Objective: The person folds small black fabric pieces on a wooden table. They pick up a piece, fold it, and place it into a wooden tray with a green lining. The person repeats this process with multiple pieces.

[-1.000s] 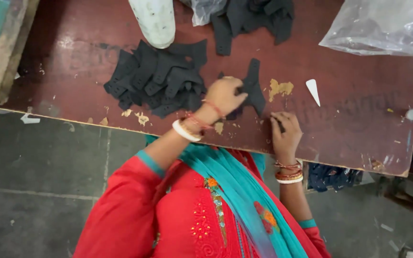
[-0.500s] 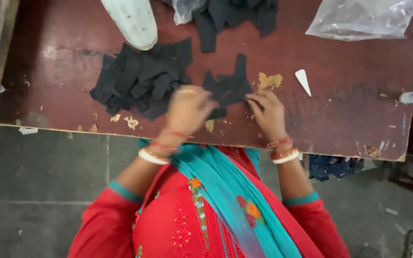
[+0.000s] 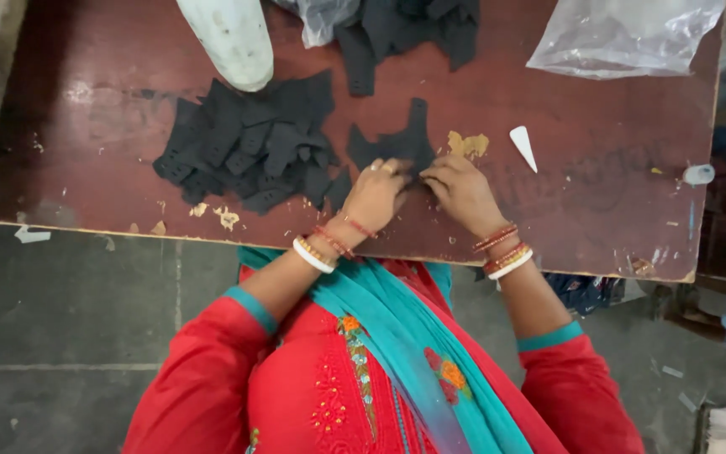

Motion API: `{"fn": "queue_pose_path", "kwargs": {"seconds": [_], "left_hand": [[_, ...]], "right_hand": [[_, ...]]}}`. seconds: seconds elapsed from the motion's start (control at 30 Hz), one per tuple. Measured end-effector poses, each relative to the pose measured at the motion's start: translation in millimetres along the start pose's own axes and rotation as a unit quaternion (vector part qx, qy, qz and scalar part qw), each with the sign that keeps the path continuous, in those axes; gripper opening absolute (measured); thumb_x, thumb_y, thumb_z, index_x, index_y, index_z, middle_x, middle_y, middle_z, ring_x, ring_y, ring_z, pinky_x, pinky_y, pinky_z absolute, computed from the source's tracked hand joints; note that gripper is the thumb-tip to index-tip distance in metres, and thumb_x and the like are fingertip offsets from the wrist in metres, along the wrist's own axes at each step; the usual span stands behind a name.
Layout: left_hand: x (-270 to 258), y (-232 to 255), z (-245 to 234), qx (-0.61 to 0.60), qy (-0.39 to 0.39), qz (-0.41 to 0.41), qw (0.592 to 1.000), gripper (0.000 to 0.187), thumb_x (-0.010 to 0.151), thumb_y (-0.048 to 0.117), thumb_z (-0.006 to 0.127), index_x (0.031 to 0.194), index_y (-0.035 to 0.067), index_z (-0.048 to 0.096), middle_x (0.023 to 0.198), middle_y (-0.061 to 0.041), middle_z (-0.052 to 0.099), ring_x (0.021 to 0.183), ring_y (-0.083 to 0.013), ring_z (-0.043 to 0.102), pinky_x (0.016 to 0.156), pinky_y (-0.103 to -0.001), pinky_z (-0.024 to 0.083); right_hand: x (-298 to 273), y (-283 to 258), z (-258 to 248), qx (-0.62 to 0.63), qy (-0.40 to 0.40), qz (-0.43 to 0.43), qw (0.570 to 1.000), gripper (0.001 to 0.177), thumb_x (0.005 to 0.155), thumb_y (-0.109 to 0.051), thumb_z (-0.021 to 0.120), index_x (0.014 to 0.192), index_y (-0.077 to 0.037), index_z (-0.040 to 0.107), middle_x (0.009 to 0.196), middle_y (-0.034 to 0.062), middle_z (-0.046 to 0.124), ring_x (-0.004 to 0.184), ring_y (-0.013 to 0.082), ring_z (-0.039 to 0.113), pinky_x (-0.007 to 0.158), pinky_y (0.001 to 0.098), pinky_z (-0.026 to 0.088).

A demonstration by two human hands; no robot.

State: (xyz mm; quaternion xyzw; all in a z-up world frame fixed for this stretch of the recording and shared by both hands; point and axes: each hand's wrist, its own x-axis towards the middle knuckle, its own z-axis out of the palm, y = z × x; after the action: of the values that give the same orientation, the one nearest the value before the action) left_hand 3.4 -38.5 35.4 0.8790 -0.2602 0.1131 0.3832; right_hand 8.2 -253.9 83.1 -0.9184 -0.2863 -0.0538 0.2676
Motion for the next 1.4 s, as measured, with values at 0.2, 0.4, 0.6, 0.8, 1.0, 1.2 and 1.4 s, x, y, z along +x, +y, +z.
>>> {"fn": "queue_pose_path", "kwargs": {"seconds": [0.2, 0.4, 0.6, 0.8, 1.0, 1.2, 1.4], "left_hand": [[-1.1, -40.3, -38.9, 0.048, 0.035, -0.026, 0.998, 0.036, 0.085, 0.004, 0.066, 0.12, 0.0, 0.073, 0.121, -0.017, 0.066, 0.113, -0.038, 0.061, 0.1, -0.047, 0.05], [6.1, -58.4, -38.1, 0.039, -0.024, -0.054, 0.997, 0.028, 0.077, 0.007, 0.07, 0.105, 0.003, 0.076, 0.12, -0.014, 0.069, 0.115, -0.0371, 0.061, 0.098, -0.045, 0.051], [6.6, -54.4, -42.6, 0.013, -0.029, -0.088, 0.996, 0.027, 0.078, 0.008, 0.074, 0.104, 0.002, 0.076, 0.121, -0.013, 0.069, 0.115, -0.0368, 0.061, 0.097, -0.044, 0.051], [11.0, -63.3, -37.4, 0.011, -0.032, -0.092, 0.995, 0.026, 0.076, 0.008, 0.076, 0.102, 0.004, 0.076, 0.12, -0.012, 0.069, 0.115, -0.0358, 0.062, 0.097, -0.044, 0.052], [11.4, -58.3, -42.8, 0.013, -0.04, -0.102, 0.994, 0.033, 0.073, 0.007, 0.077, 0.105, 0.001, 0.073, 0.117, -0.016, 0.068, 0.113, -0.0397, 0.061, 0.096, -0.046, 0.051], [-33.1, -32.1, -69.5, 0.009, 0.011, -0.051, 0.999, 0.031, 0.078, 0.007, 0.074, 0.109, 0.002, 0.073, 0.117, -0.015, 0.067, 0.112, -0.0382, 0.062, 0.096, -0.045, 0.052], [-80.9, 7.1, -87.1, 0.036, -0.052, -0.092, 0.994, 0.029, 0.081, 0.016, 0.076, 0.105, 0.0, 0.074, 0.108, -0.015, 0.067, 0.105, -0.0357, 0.062, 0.092, -0.044, 0.052]], "right_hand": [[26.3, -10.8, 10.8, 0.035, 0.06, 0.035, 0.997, 0.014, 0.092, -0.01, 0.073, 0.105, -0.008, 0.077, 0.104, 0.0117, 0.071, 0.1, 0.0317, 0.068, 0.086, 0.0406, 0.054], [71.6, -0.6, 56.4, 0.002, 0.034, -0.062, 0.998, 0.011, 0.089, -0.009, 0.073, 0.099, -0.006, 0.074, 0.101, 0.0131, 0.067, 0.1, 0.0343, 0.065, 0.087, 0.0419, 0.053], [58.9, -7.4, 51.2, -0.015, -0.022, -0.123, 0.992, 0.013, 0.089, -0.005, 0.069, 0.102, -0.003, 0.071, 0.103, 0.0135, 0.063, 0.1, 0.0349, 0.061, 0.089, 0.0427, 0.052], [63.0, -7.5, 54.4, -0.011, -0.027, -0.135, 0.99, 0.017, 0.087, -0.004, 0.066, 0.104, -0.002, 0.07, 0.109, 0.0145, 0.065, 0.104, 0.035, 0.062, 0.092, 0.0419, 0.052], [51.3, 1.6, 62.4, -0.016, -0.038, -0.151, 0.988, 0.015, 0.089, -0.005, 0.066, 0.103, -0.001, 0.07, 0.109, 0.0164, 0.066, 0.106, 0.0364, 0.061, 0.096, 0.0426, 0.051], [-1.9, -12.5, 32.1, 0.025, -0.007, -0.066, 0.997, 0.017, 0.092, -0.01, 0.07, 0.109, -0.009, 0.074, 0.111, 0.0109, 0.07, 0.106, 0.0316, 0.066, 0.092, 0.0418, 0.054], [-1.5, -58.3, 55.4, 0.071, 0.015, -0.062, 0.995, 0.018, 0.091, -0.008, 0.072, 0.108, -0.01, 0.075, 0.11, 0.0089, 0.07, 0.107, 0.0286, 0.067, 0.091, 0.0393, 0.056]]}}
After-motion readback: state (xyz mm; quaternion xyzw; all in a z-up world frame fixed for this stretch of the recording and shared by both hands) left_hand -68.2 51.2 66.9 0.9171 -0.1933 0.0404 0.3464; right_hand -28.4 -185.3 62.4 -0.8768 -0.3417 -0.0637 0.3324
